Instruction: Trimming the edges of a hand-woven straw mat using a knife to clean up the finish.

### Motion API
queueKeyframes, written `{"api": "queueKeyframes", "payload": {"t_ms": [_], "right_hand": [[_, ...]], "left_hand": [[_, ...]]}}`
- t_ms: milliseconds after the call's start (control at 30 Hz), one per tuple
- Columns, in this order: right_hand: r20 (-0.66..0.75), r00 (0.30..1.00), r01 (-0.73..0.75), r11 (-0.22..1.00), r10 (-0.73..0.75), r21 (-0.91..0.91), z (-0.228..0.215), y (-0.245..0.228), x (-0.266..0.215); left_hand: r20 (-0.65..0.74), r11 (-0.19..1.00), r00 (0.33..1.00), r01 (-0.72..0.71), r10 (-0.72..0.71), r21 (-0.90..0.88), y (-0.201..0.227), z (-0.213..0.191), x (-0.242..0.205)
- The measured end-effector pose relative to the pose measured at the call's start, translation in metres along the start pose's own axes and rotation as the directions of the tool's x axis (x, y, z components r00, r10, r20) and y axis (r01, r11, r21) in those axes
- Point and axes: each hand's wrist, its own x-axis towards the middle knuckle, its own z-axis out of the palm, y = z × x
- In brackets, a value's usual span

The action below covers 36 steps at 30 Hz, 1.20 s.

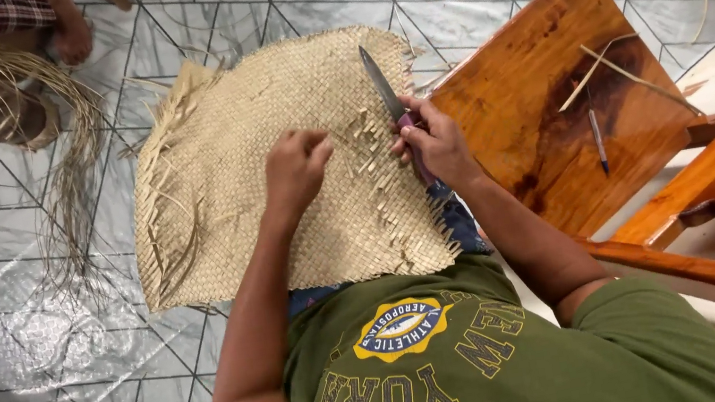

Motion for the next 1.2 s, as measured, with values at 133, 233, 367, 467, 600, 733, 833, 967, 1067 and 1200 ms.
{"api": "queueKeyframes", "payload": {"t_ms": [133,233,367,467,600,733,833,967,1067,1200], "right_hand": [[0.045,0.999,0.009,0.993,-0.004,-0.117,-0.002,-0.017,-0.009],[0.048,0.998,-0.018,0.956,0.034,-0.292,-0.002,-0.032,-0.016],[0.036,0.999,0.012,0.893,0.004,-0.451,-0.002,-0.034,-0.022],[0.046,0.998,0.068,0.805,-0.050,-0.589,-0.005,-0.025,-0.023],[0.102,0.987,0.157,0.632,-0.122,-0.759,-0.009,-0.012,-0.024],[0.107,0.985,0.167,0.585,-0.136,-0.793,-0.015,-0.003,-0.024],[0.137,0.979,0.198,0.551,-0.151,-0.811,-0.016,-0.002,-0.026],[0.148,0.972,0.222,0.520,-0.180,-0.825,-0.015,-0.004,-0.024],[0.159,0.968,0.235,0.471,-0.196,-0.850,-0.017,-0.002,-0.024],[0.177,0.970,0.234,0.452,-0.165,-0.861,-0.020,-0.002,-0.024]], "left_hand": [[0.030,0.995,0.994,0.102,-0.102,0.002,0.030,0.031,0.033],[0.026,0.991,0.992,0.119,-0.121,0.063,0.055,0.030,0.039],[0.039,0.978,0.980,0.193,-0.196,0.074,0.048,0.042,0.047],[0.098,0.921,0.916,0.389,-0.389,0.024,0.044,0.043,0.057],[0.143,0.857,0.857,0.509,-0.495,-0.087,0.046,0.037,0.062],[0.129,0.854,0.849,0.520,-0.513,-0.023,0.040,0.043,0.068],[0.146,0.854,0.848,0.519,-0.509,-0.035,0.063,0.029,0.061],[0.121,0.868,0.862,0.497,-0.493,-0.008,0.067,0.032,0.060],[0.098,0.871,0.867,0.492,-0.489,-0.008,0.065,0.035,0.058],[0.069,0.878,0.875,0.479,-0.479,0.009,0.066,0.038,0.059]]}}
